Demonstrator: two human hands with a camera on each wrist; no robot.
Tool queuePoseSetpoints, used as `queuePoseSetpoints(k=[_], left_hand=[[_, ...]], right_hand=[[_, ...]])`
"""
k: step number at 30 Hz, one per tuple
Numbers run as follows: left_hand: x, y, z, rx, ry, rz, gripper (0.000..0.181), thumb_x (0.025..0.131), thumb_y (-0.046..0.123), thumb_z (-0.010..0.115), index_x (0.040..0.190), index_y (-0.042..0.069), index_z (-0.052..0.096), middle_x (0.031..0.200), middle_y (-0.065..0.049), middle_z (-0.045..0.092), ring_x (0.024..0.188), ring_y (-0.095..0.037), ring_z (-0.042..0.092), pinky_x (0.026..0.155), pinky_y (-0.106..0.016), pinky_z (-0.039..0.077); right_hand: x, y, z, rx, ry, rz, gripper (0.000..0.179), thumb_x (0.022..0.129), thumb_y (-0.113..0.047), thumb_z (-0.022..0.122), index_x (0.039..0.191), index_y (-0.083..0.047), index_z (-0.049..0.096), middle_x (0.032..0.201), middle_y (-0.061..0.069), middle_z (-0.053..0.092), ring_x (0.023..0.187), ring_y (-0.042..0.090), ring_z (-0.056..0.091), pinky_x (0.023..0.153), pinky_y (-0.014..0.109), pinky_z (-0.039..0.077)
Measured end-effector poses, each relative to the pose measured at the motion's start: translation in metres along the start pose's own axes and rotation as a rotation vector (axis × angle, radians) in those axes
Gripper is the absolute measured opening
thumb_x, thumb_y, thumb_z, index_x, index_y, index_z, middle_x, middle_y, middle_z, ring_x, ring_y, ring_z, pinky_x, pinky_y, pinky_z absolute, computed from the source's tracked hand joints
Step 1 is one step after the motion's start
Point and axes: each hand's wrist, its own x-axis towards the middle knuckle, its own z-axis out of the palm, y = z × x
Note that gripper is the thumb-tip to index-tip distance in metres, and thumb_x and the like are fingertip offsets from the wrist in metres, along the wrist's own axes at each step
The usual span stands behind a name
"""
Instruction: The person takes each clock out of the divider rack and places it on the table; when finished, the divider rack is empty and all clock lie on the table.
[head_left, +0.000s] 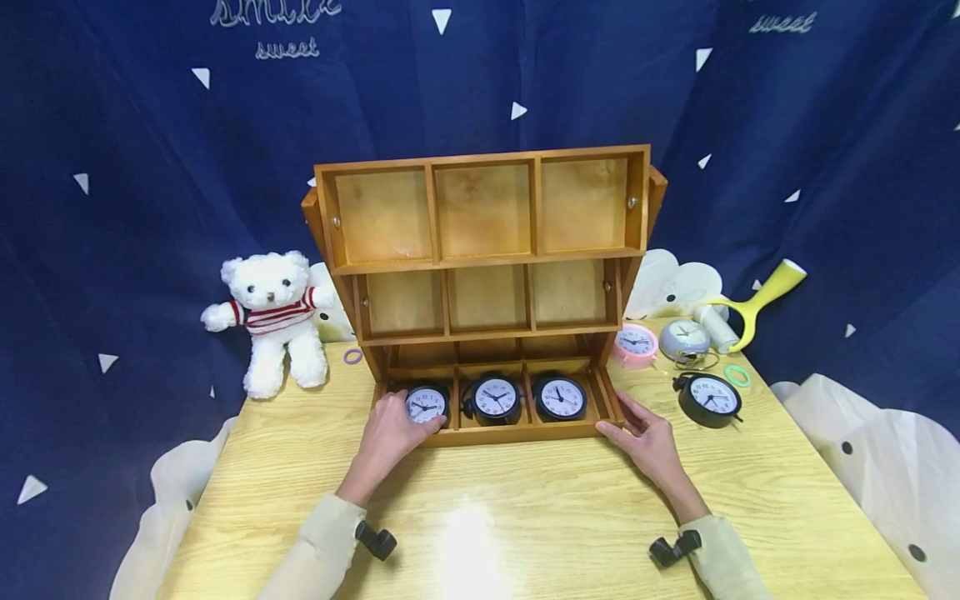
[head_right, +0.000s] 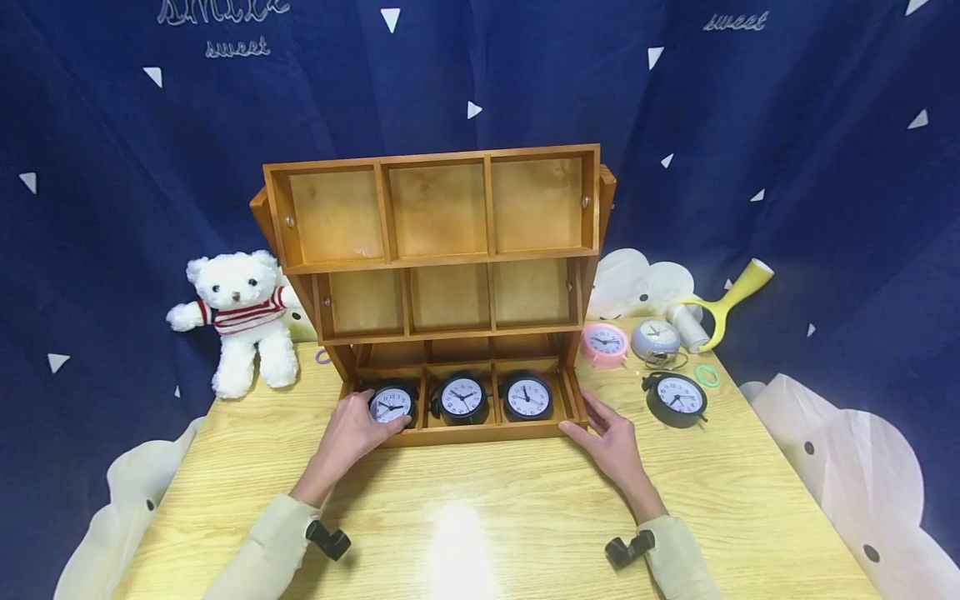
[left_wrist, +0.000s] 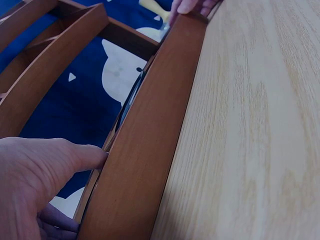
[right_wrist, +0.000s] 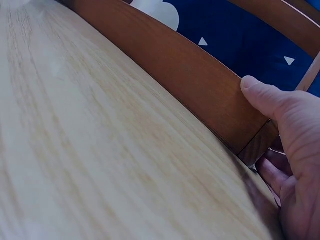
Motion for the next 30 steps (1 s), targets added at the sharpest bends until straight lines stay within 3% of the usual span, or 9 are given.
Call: queuePoseSetpoints(k=[10,18,30], left_hand=[[-0.0012,-0.0022,0.0019,0.005,0.028,0.015,0.089,0.073,0.049,0.092,0.128,-0.015,0.063,0.111,-0.031,0.07,0.094,-0.04,0.069,0.078,-0.051,0.061],[-0.0024,-0.0017,0.0033,-0.006,0.019,-0.002,0.093,0.073,0.05,0.092,0.131,-0.015,0.061,0.117,-0.034,0.068,0.101,-0.043,0.069,0.085,-0.052,0.061],[-0.0021,-0.0008,0.0032,-0.015,0.017,-0.01,0.093,0.074,0.048,0.092,0.133,-0.016,0.06,0.12,-0.035,0.067,0.105,-0.044,0.068,0.088,-0.053,0.06]], right_hand=[[0.0008,0.0019,0.0005,-0.005,-0.002,0.013,0.066,0.086,-0.013,0.087,0.145,0.002,0.059,0.146,0.025,0.057,0.125,0.0,0.055,0.097,0.009,0.047],[0.0012,0.0035,-0.0007,-0.003,0.005,0.013,0.066,0.086,-0.013,0.087,0.145,0.001,0.06,0.146,0.025,0.057,0.121,-0.009,0.053,0.096,0.009,0.048],[0.0019,0.0035,0.0,0.029,0.009,0.022,0.067,0.085,-0.012,0.088,0.144,0.0,0.06,0.145,0.025,0.058,0.12,-0.007,0.055,0.096,0.011,0.049]])
